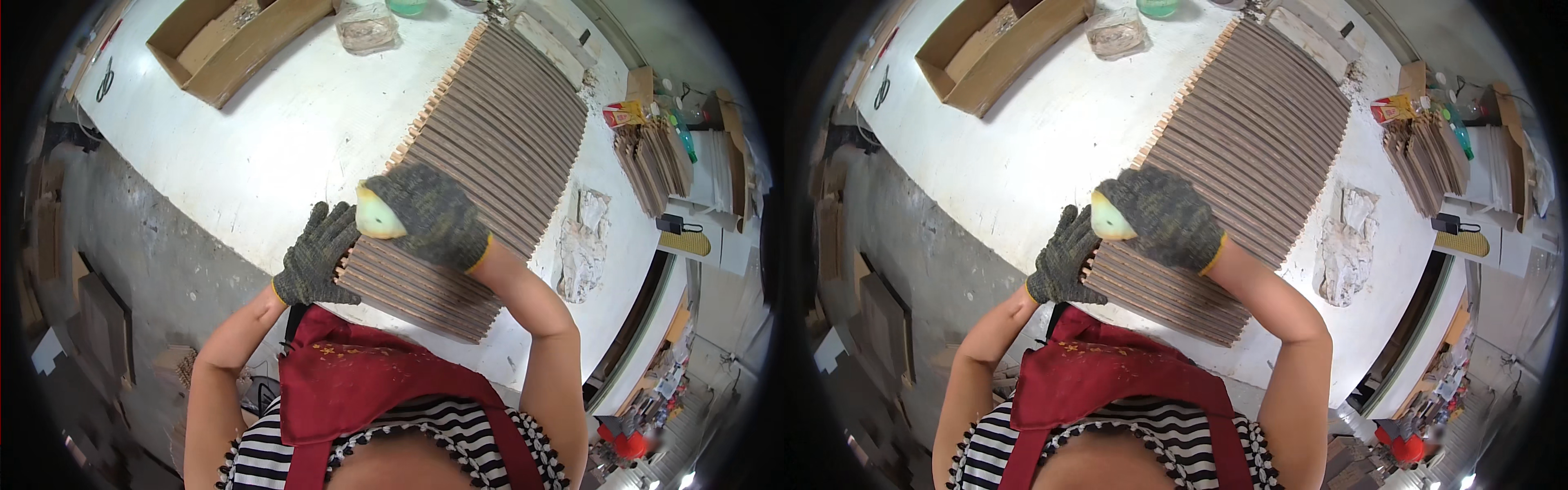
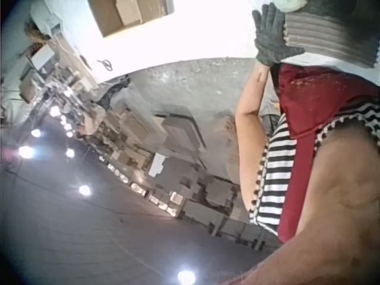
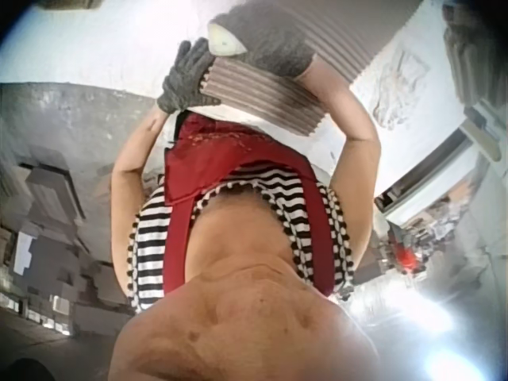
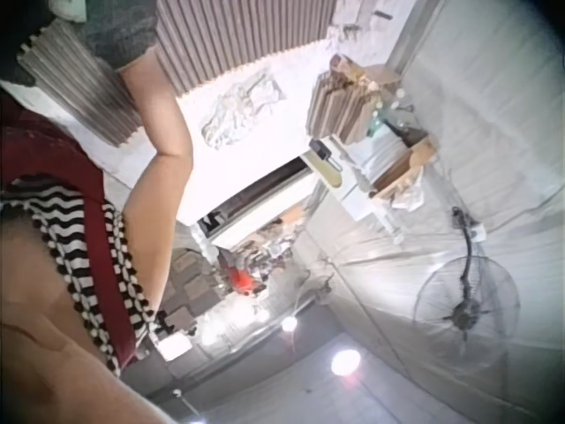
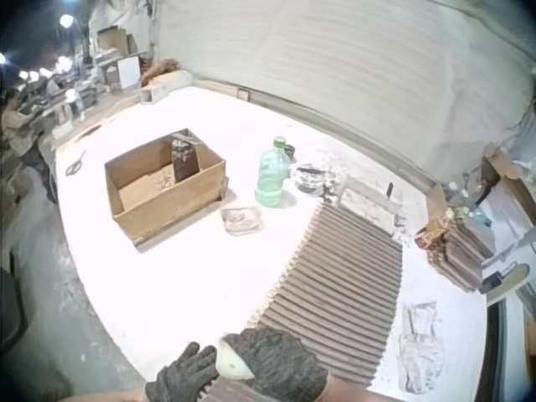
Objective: Cleaning and scrubbing a large panel made of parallel wooden slats using a sponge and small tools.
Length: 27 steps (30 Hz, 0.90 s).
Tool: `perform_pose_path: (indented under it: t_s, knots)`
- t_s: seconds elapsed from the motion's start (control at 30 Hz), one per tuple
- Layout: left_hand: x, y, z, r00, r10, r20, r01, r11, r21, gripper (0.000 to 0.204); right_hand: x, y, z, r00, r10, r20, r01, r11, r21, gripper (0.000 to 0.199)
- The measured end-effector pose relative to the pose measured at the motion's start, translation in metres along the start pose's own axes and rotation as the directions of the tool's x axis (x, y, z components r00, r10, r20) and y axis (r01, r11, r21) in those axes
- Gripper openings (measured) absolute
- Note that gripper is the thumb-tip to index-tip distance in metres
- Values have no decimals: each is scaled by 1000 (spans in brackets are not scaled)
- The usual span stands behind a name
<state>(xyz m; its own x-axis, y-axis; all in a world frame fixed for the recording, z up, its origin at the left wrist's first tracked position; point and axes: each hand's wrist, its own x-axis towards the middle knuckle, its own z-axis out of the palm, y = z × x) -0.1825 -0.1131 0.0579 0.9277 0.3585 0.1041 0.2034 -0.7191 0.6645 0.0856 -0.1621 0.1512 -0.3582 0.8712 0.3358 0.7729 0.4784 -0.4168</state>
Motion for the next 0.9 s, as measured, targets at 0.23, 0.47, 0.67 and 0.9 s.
perform_pose_path:
  t_s: [0.23, 0.47, 0.67, 0.9]
  knots:
    - [5, 0, 3, 999, 34, -19, -34, 999, -1, 122, 26, 121, -66, 853, 457, -251, -512, 828, -230, 46]
    - [3, 1, -1, 1000, 30, -6, -30, 999, 18, 122, 11, 69, -9, 976, 56, -213, -86, 987, -134, 54]
    - [1, 1, 0, 999, 32, -21, -32, 999, -3, 120, 54, 104, -49, 878, 459, -134, -478, 859, -186, 47]
    - [4, 1, 2, 999, 32, -19, -33, 999, -27, 119, 5, 81, -41, 898, 323, -300, -392, 896, -210, 49]
